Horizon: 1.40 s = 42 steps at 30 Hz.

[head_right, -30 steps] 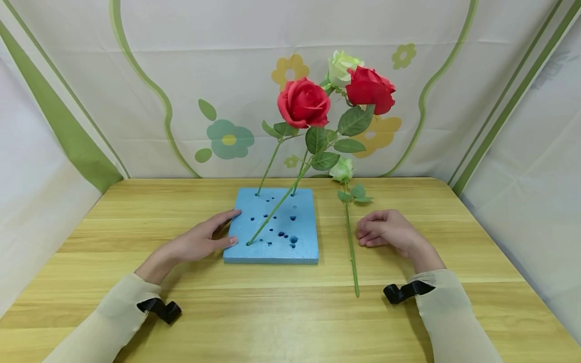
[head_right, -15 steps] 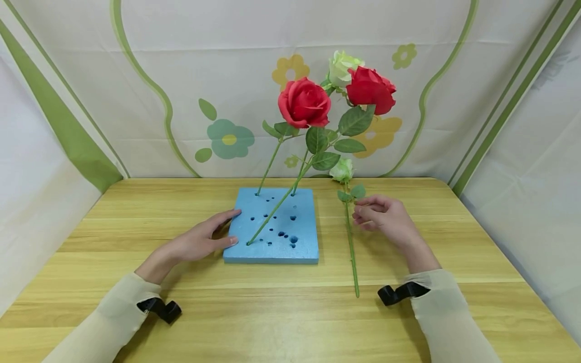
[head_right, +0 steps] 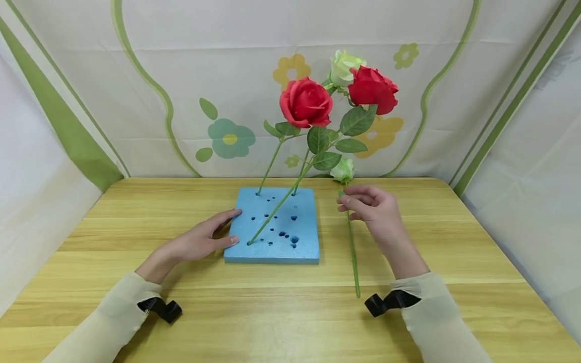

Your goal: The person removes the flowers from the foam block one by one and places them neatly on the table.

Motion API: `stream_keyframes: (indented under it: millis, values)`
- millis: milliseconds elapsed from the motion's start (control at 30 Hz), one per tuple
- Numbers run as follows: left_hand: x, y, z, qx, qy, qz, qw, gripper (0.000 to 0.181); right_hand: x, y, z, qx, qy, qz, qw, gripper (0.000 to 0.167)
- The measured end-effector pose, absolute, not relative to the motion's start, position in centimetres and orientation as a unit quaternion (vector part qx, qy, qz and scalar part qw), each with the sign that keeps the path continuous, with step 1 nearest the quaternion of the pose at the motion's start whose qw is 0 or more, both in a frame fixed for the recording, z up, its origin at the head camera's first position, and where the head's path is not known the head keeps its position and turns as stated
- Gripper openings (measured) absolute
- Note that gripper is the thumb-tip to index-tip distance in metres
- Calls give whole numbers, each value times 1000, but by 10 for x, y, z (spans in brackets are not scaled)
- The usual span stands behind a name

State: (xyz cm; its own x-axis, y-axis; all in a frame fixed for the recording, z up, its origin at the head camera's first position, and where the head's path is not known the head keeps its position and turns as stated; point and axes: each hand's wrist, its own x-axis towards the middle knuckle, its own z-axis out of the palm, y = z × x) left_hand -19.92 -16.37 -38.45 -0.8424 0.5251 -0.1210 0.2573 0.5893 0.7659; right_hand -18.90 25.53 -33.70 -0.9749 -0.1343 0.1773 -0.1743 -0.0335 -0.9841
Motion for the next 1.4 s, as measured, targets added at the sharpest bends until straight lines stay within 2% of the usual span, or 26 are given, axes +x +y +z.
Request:
stream_keyframes:
  millis: [167,733,900,1167,1400]
  values:
    - [-199,-163,-385,223,875,393,171,76,-185,237,-339,103,-709,698,-1,18]
    - [-198,-164,-384,225,874,395,170,75,-187,180,-337,54,-671,740,-10,47]
    - [-199,-163,-385,224,875,395,169,75,-187,167,-329,51,-639,767,-21,45]
    - [-198,-163,-387,226,872,400,170,75,-187,153,-325,39,-603,797,-18,21]
    - [-197,-164,-386,223,873,400,168,74,-184,143,-321,49,-604,796,-3,23]
